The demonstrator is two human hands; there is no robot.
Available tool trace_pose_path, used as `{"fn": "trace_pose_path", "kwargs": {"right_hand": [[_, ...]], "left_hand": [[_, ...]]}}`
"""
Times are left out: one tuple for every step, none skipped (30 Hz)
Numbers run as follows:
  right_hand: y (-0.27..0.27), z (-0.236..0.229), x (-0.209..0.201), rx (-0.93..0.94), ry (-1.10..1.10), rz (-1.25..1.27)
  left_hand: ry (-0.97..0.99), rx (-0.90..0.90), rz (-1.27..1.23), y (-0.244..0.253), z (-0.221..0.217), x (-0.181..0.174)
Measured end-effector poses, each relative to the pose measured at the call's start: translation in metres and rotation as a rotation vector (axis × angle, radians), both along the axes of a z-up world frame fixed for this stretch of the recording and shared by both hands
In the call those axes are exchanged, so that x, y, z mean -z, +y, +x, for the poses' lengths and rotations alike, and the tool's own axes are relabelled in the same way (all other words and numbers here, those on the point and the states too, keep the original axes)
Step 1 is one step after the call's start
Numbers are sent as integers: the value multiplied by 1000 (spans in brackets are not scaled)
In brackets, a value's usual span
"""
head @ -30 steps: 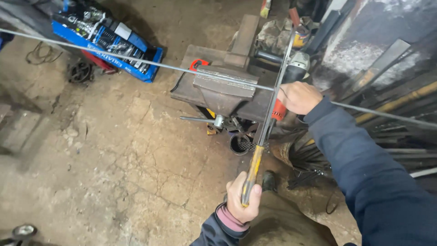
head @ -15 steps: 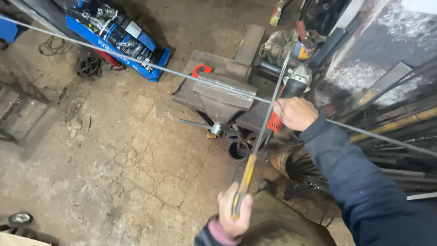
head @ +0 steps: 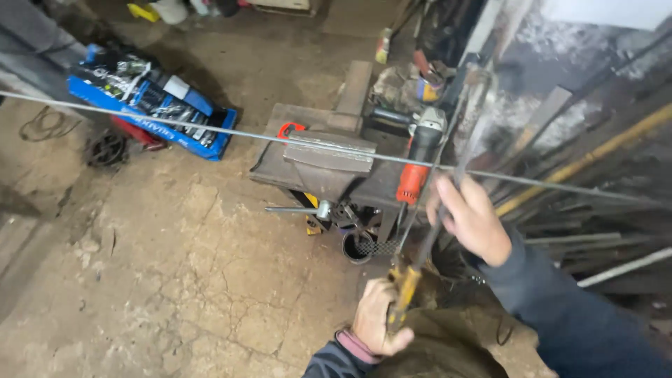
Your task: Measure a metal rod with a tape measure and cut it using a hacksaw and an angle grinder.
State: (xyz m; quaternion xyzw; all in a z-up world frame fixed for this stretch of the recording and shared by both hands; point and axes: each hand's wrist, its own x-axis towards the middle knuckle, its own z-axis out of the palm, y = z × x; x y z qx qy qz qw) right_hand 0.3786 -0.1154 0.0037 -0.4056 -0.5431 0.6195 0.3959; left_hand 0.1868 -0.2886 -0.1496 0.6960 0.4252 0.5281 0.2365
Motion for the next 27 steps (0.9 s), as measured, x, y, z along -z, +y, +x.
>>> {"fn": "trace_pose_path", "kwargs": {"right_hand": [[-21,9,9,51,-151,54],[-40,17,18,94,-303,105],[-54,25,40,104,-308,97],[-71,33,62,137,-410,184],[-89,41,83,169,-513,268],[-97,50,116,184,-520,251],[-107,59,147,188,-672,342],[-106,67,179,189,-818,449],[-103,74,212,202,-818,446],[-95,82,243,202,-955,419],[-84,90,275,202,-1091,387],[-69,93,290,206,-1091,384],[-53,95,306,217,-1115,349],[-38,98,322,216,-1137,313],[-20,98,337,208,-1136,309],[3,97,352,238,-1127,309],[26,95,367,268,-1119,308],[49,94,378,251,-1119,312],[73,91,389,290,-1129,364],[98,89,401,330,-1138,418],[119,85,399,313,-1138,424],[137,78,398,344,-1111,412],[155,72,397,374,-1084,399],[166,69,400,362,-1084,394],[176,66,404,338,-1053,345],[183,67,406,310,-1029,295],[187,68,417,294,-1035,289]], "left_hand": [[123,15,47,-5,-9,-18],[243,25,92,-10,-17,-34],[238,37,88,-19,-29,-18],[329,28,40,-28,-44,-3],[422,19,-7,-35,-57,12],[419,41,-15,-42,-69,26],[462,53,-113,-49,-79,39],[511,54,-197,-46,-92,52],[514,65,-191,-47,-96,57],[549,98,-183,-42,-100,60],[584,130,-175,-35,-103,64],[585,134,-174,-22,-99,57],[590,134,-208,-7,-96,50],[593,127,-250,3,-91,43],[593,125,-258,17,-83,38],[588,94,-236,33,-75,33],[584,64,-213,50,-68,28],[580,50,-223,67,-58,27],[595,28,-321,86,-49,26],[607,7,-420,105,-40,25],[601,-7,-429,126,-27,20],[506,-64,-382,146,-17,15],[413,-122,-335,165,-6,10],[412,-127,-346,185,2,17],[425,-214,-282,203,10,25],[433,-301,-221,218,20,33],[427,-306,-237,235,26,30]]}}
